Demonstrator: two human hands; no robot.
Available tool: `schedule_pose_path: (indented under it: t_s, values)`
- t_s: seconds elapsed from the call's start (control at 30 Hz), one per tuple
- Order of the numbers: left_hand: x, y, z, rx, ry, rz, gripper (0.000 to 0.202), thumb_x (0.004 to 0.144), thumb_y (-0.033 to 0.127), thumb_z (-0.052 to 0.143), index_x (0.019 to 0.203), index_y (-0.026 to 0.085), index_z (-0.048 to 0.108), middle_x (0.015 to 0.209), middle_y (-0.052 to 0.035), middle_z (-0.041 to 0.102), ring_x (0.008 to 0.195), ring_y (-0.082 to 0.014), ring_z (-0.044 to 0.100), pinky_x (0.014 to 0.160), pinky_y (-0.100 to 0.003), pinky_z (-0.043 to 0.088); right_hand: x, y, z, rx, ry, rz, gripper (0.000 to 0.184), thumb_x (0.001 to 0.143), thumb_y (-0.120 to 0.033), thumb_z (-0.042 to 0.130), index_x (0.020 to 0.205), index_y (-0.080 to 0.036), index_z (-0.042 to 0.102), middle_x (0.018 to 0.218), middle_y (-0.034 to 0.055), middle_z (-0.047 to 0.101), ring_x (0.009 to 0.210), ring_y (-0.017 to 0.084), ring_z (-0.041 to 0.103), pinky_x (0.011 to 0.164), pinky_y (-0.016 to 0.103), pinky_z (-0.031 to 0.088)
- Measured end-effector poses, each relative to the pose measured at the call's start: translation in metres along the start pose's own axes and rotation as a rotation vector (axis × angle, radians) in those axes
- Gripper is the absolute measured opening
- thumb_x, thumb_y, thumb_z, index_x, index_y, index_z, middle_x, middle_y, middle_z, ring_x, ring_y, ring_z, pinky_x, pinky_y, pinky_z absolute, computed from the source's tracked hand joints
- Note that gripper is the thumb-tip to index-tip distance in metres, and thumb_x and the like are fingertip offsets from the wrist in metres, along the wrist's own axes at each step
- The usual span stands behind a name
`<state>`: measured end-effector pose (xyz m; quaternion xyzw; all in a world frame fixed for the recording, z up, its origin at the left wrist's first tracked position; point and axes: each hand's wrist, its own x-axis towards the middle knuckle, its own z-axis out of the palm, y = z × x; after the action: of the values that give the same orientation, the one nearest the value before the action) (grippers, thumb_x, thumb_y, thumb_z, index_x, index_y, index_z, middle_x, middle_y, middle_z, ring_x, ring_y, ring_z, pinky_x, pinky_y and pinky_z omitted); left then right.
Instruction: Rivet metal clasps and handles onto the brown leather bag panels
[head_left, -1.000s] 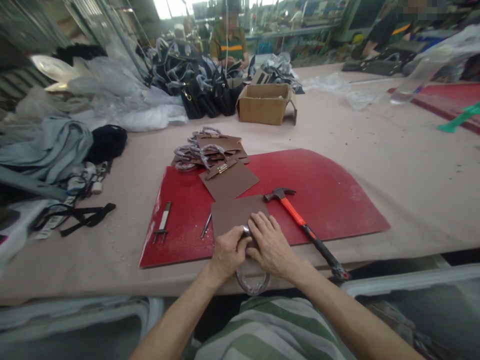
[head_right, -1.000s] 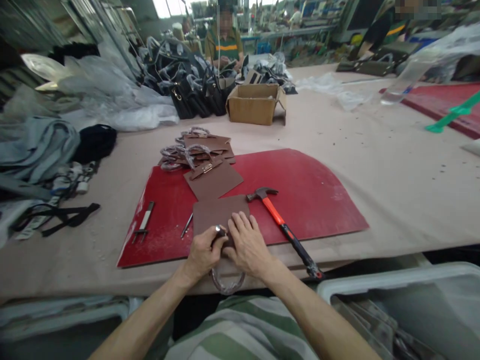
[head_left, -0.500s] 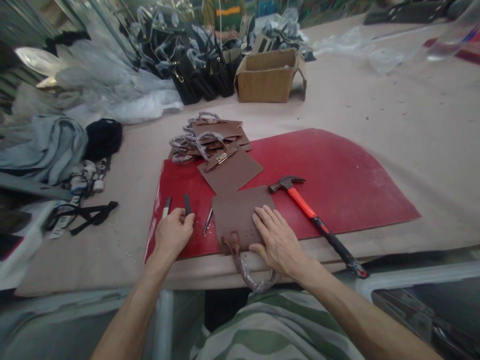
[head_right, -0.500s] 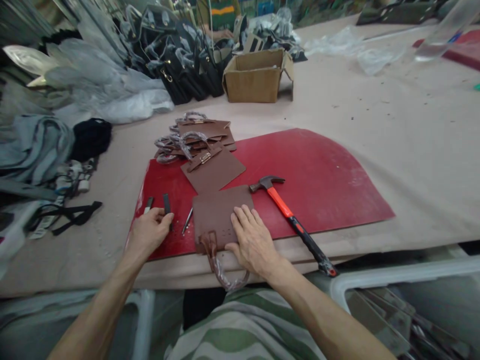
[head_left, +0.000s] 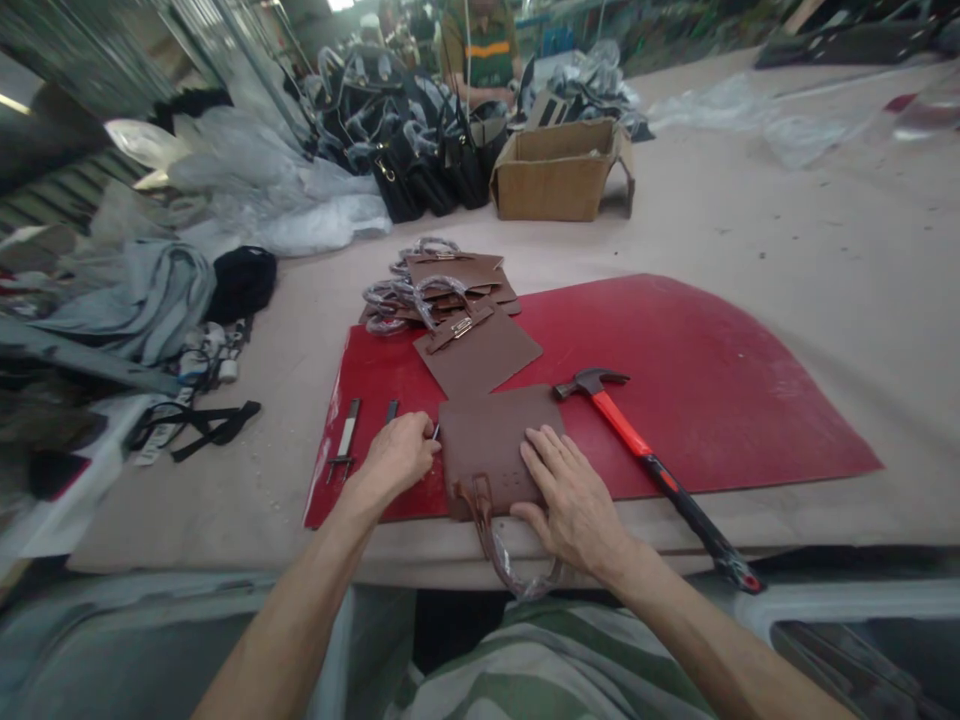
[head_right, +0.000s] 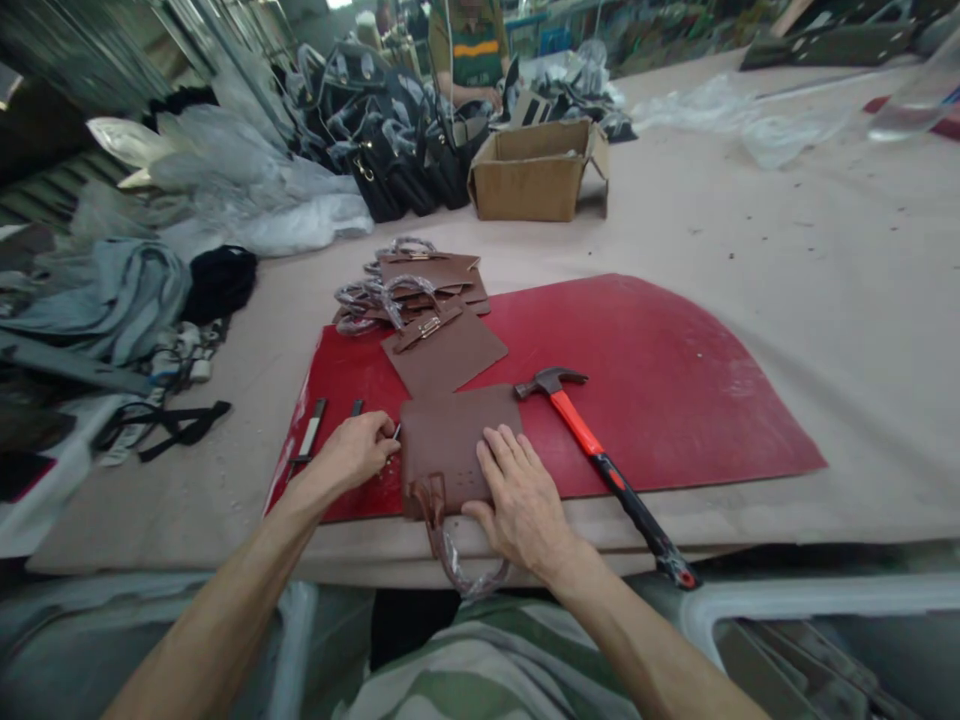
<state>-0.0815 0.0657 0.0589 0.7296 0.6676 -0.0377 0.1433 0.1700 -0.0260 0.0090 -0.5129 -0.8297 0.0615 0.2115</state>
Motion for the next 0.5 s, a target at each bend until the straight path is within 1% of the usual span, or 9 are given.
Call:
schedule_pose_path:
  t_s: [0.07,0.17,0.23,0.27,0.3,0.37,0.4,0.43,0.5]
  values:
    - [0.005,-0.001,-0.002,0.048,-0.030,-0.007,0.007,0.080,0.025,0.061,0.081,0.020,0.067,0.084,-0.0117,0.074,0.084,-0.0278,0.070,0.067,-0.032,0.046,0.000,0.000,0.000,0.018,0.003,0.004,0.065,0.086,-0.035,0.067,0.141,-0.004,0.051,0.152,0.0236,0.043,0.144,0.039,0.034,0.117,0.058,0.034]
    - [0.010,-0.003,-0.007,0.074,-0.047,-0.038,0.006,0.074,0.019,0.059,0.070,0.020,0.064,0.076,-0.0135,0.072,0.080,-0.0300,0.071,0.065,-0.033,0.047,0.000,0.000,0.000,0.043,0.007,0.017,0.066,0.085,-0.035,0.068,0.140,-0.005,0.051,0.151,0.0239,0.044,0.145,0.038,0.034,0.117,0.058,0.034]
    - [0.009,-0.008,-0.010,0.018,-0.023,-0.079,0.007,0.068,0.017,0.059,0.061,0.020,0.059,0.067,-0.0118,0.070,0.075,-0.0294,0.071,0.064,-0.033,0.048,0.000,0.000,0.000,0.049,0.009,0.026,0.065,0.084,-0.035,0.068,0.140,-0.005,0.052,0.151,0.0235,0.045,0.145,0.038,0.034,0.117,0.058,0.034]
    - [0.008,-0.012,-0.012,-0.055,-0.002,-0.116,0.009,0.066,0.017,0.059,0.059,0.020,0.056,0.062,-0.0097,0.067,0.070,-0.0283,0.070,0.063,-0.032,0.049,0.000,0.000,0.000,0.051,0.008,0.028,0.065,0.084,-0.035,0.068,0.140,-0.006,0.052,0.151,0.0232,0.045,0.145,0.038,0.034,0.117,0.057,0.034]
    - [0.005,-0.015,-0.014,-0.175,0.017,-0.161,0.010,0.065,0.018,0.060,0.057,0.020,0.054,0.056,-0.0070,0.063,0.064,-0.0264,0.068,0.060,-0.032,0.049,0.000,0.000,0.000,0.054,0.008,0.029,0.065,0.084,-0.035,0.068,0.140,-0.006,0.051,0.152,0.0229,0.044,0.145,0.037,0.034,0.117,0.057,0.033]
    - [-0.005,-0.019,-0.017,-0.565,0.032,-0.224,0.011,0.066,0.024,0.062,0.062,0.020,0.053,0.051,-0.0011,0.058,0.052,-0.0210,0.063,0.054,-0.030,0.050,0.000,0.000,0.000,0.060,0.005,0.028,0.066,0.084,-0.035,0.069,0.140,-0.005,0.051,0.153,0.0225,0.043,0.145,0.037,0.034,0.119,0.056,0.032]
    - [-0.011,-0.018,-0.017,-0.800,0.030,-0.225,0.013,0.067,0.027,0.065,0.068,0.018,0.056,0.052,0.0009,0.059,0.049,-0.0183,0.062,0.052,-0.029,0.051,0.000,0.000,-0.001,0.064,0.004,0.028,0.067,0.084,-0.035,0.069,0.140,-0.005,0.051,0.153,0.0225,0.043,0.145,0.037,0.034,0.119,0.055,0.031]
    - [-0.018,-0.014,-0.016,-1.028,0.023,-0.205,0.019,0.066,0.030,0.068,0.076,0.017,0.059,0.055,0.0019,0.061,0.049,-0.0163,0.062,0.052,-0.028,0.053,0.000,0.000,-0.001,0.067,0.005,0.030,0.067,0.084,-0.035,0.069,0.140,-0.004,0.051,0.152,0.0227,0.043,0.145,0.037,0.034,0.119,0.055,0.031]
    - [-0.031,0.003,-0.010,-1.369,-0.002,-0.137,0.039,0.062,0.033,0.077,0.094,0.016,0.062,0.066,0.0011,0.067,0.055,-0.0152,0.066,0.055,-0.028,0.056,0.000,0.000,-0.002,0.070,0.007,0.035,0.065,0.083,-0.034,0.069,0.139,-0.005,0.052,0.152,0.0231,0.044,0.145,0.037,0.034,0.118,0.056,0.032]
